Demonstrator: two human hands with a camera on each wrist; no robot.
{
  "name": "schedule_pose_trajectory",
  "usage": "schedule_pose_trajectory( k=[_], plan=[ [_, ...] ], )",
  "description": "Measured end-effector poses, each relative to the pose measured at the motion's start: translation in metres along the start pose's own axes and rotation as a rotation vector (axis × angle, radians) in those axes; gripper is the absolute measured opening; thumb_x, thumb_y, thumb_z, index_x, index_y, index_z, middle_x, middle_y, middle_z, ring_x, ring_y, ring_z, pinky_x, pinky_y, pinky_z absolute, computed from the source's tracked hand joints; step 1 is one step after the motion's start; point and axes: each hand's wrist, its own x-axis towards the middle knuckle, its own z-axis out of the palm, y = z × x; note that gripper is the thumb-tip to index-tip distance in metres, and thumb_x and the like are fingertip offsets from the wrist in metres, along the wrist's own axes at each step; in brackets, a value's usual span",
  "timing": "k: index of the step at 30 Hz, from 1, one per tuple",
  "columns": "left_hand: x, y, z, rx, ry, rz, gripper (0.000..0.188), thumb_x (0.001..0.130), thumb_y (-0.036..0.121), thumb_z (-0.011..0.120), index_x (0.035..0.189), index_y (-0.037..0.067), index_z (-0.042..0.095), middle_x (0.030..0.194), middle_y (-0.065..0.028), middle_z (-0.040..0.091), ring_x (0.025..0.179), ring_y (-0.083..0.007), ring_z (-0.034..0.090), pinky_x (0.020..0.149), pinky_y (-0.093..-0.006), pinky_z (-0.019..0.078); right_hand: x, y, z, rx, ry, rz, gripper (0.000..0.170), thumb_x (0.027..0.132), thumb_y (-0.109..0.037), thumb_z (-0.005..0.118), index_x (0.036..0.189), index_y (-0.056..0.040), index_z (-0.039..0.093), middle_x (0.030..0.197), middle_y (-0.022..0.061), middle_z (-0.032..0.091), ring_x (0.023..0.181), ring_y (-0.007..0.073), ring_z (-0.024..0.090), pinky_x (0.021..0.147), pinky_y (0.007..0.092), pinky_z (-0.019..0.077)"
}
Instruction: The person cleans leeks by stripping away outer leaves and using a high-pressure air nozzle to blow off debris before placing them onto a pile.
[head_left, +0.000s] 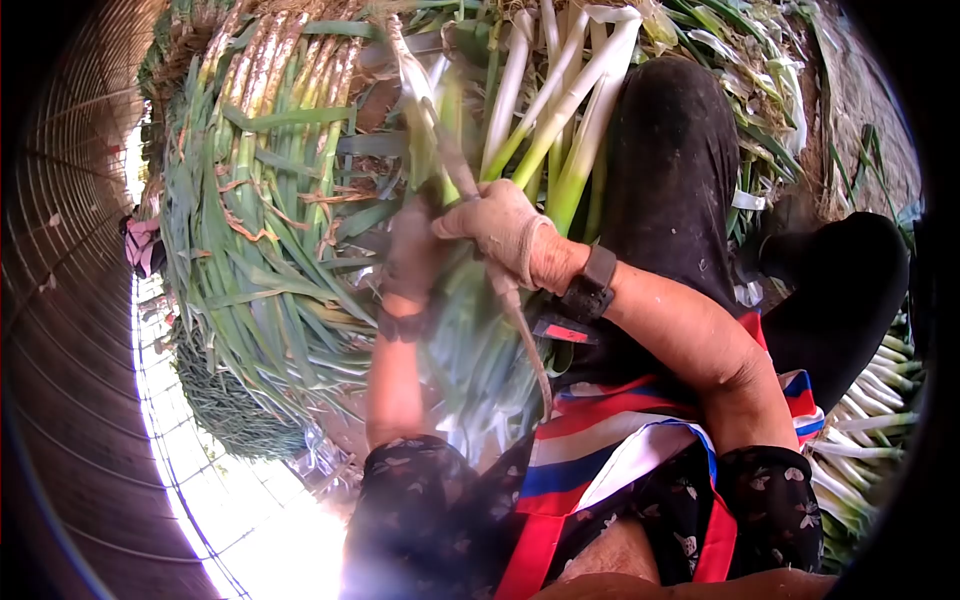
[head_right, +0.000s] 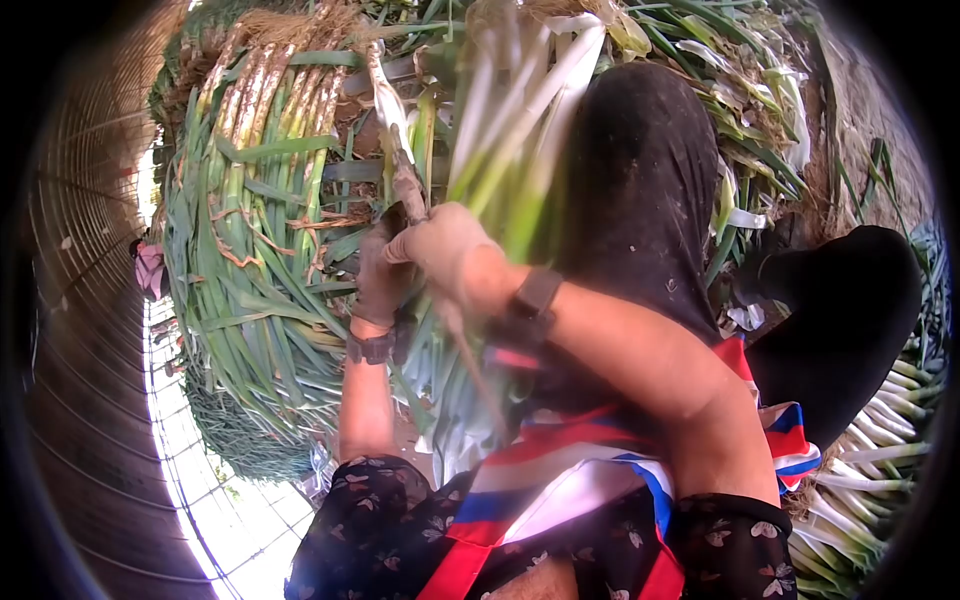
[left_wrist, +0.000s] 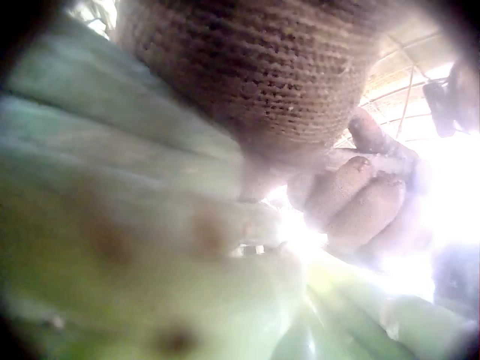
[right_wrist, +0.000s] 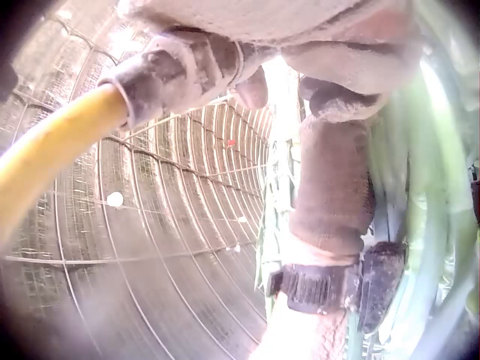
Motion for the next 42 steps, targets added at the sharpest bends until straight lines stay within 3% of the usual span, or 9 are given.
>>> schedule_pose_trajectory(
  k=[7, 11, 12, 16, 18, 23, 30, 33, 42],
  plan=[
    [-0.024, 0.027, -0.01, 0.023, -0.094, 0.052, 0.027, 0.082, 0.004, 0.062, 0.108, 0.001, 0.061, 0.098, -0.0205, 0.065, 0.086, -0.0388, 0.063, 0.073, -0.0397, 0.0504, 0.006, 0.016, -0.002, -0.122, 0.008, -0.344, 0.032, 0.076, -0.023, 0.073, 0.074, 0.0048, 0.057, 0.056, 0.0059, 0.051, 0.035, 0.0169, 0.047, 0.033, 0.0325, 0.0378],
    [-0.057, 0.041, -0.021, 0.395, -0.142, 0.035, 0.03, 0.085, 0.006, 0.061, 0.114, -0.001, 0.057, 0.094, -0.0223, 0.064, 0.083, -0.0401, 0.063, 0.07, -0.0414, 0.0497, 0.0, -0.008, -0.002, 0.045, 0.071, -0.021, 0.031, 0.078, -0.021, 0.07, 0.073, 0.0056, 0.056, 0.055, 0.0063, 0.05, 0.03, 0.0186, 0.046, 0.027, 0.0342, 0.0357],
    [-0.064, 0.044, -0.022, 0.327, -0.127, 0.012, 0.031, 0.085, 0.007, 0.061, 0.114, -0.002, 0.057, 0.092, -0.0225, 0.064, 0.082, -0.0406, 0.062, 0.069, -0.0419, 0.0496, 0.003, -0.012, -0.004, -0.107, 0.069, 0.064, 0.038, 0.078, -0.03, 0.075, 0.088, 0.0052, 0.068, 0.075, 0.0144, 0.066, 0.066, 0.0237, 0.066, 0.062, 0.0343, 0.0523],
    [-0.098, 0.052, -0.014, 0.317, -0.163, -0.072, 0.03, 0.084, 0.018, 0.064, 0.109, 0.002, 0.059, 0.088, -0.0188, 0.064, 0.075, -0.0367, 0.063, 0.064, -0.0415, 0.0494, 0.009, -0.01, -0.005, -0.474, 0.023, -0.123, 0.035, 0.082, -0.031, 0.072, 0.094, 0.0014, 0.069, 0.074, 0.0127, 0.067, 0.064, 0.0241, 0.066, 0.062, 0.0355, 0.0539],
    [-0.105, 0.06, -0.009, 0.362, -0.196, -0.087, 0.03, 0.082, 0.023, 0.066, 0.106, 0.006, 0.06, 0.087, -0.0171, 0.064, 0.072, -0.0347, 0.063, 0.063, -0.0417, 0.0492, 0.011, -0.02, 0.002, -0.274, 0.054, 0.168, 0.031, 0.086, -0.032, 0.069, 0.098, -0.003, 0.07, 0.075, 0.0126, 0.067, 0.067, 0.0261, 0.067, 0.064, 0.0359, 0.0552],
    [-0.122, 0.084, -0.006, 0.305, -0.284, -0.299, 0.034, 0.079, 0.023, 0.066, 0.108, 0.008, 0.058, 0.087, -0.0182, 0.063, 0.076, -0.0371, 0.062, 0.067, -0.0459, 0.0484, 0.033, -0.002, 0.003, -0.038, 0.015, -0.022, 0.032, 0.081, -0.02, 0.067, 0.074, 0.0068, 0.05, 0.053, 0.0078, 0.048, 0.026, 0.0208, 0.044, 0.025, 0.0352, 0.0326],
    [-0.147, 0.088, -0.003, 0.49, -0.269, -0.075, 0.038, 0.082, 0.024, 0.061, 0.115, 0.006, 0.055, 0.092, -0.0164, 0.063, 0.079, -0.0318, 0.063, 0.073, -0.0485, 0.0467, -0.02, -0.001, 0.02, 0.048, 0.103, 0.074, 0.027, 0.082, -0.018, 0.067, 0.073, -0.0001, 0.049, 0.056, 0.0048, 0.047, 0.029, 0.0166, 0.042, 0.027, 0.0327, 0.0315],
    [-0.159, 0.091, -0.004, 0.514, -0.243, -0.009, 0.046, 0.083, 0.024, 0.061, 0.124, 0.005, 0.051, 0.098, -0.0178, 0.063, 0.083, -0.0346, 0.062, 0.077, -0.0481, 0.0469, -0.042, 0.005, 0.023, 0.085, 0.116, 0.123, 0.028, 0.081, -0.02, 0.071, 0.084, 0.0068, 0.061, 0.068, 0.0119, 0.061, 0.049, 0.02, 0.056, 0.046, 0.0364, 0.0451],
    [-0.179, 0.095, -0.001, 0.583, -0.249, 0.085, 0.049, 0.084, 0.024, 0.064, 0.128, 0.005, 0.051, 0.117, -0.0153, 0.058, 0.089, -0.0305, 0.063, 0.074, -0.0379, 0.0505, -0.071, 0.03, 0.03, 0.269, 0.139, 0.051, 0.024, 0.082, -0.021, 0.068, 0.078, -0.0034, 0.053, 0.061, 0.0027, 0.05, 0.038, 0.013, 0.043, 0.031, 0.0299, 0.0334]
  ],
)
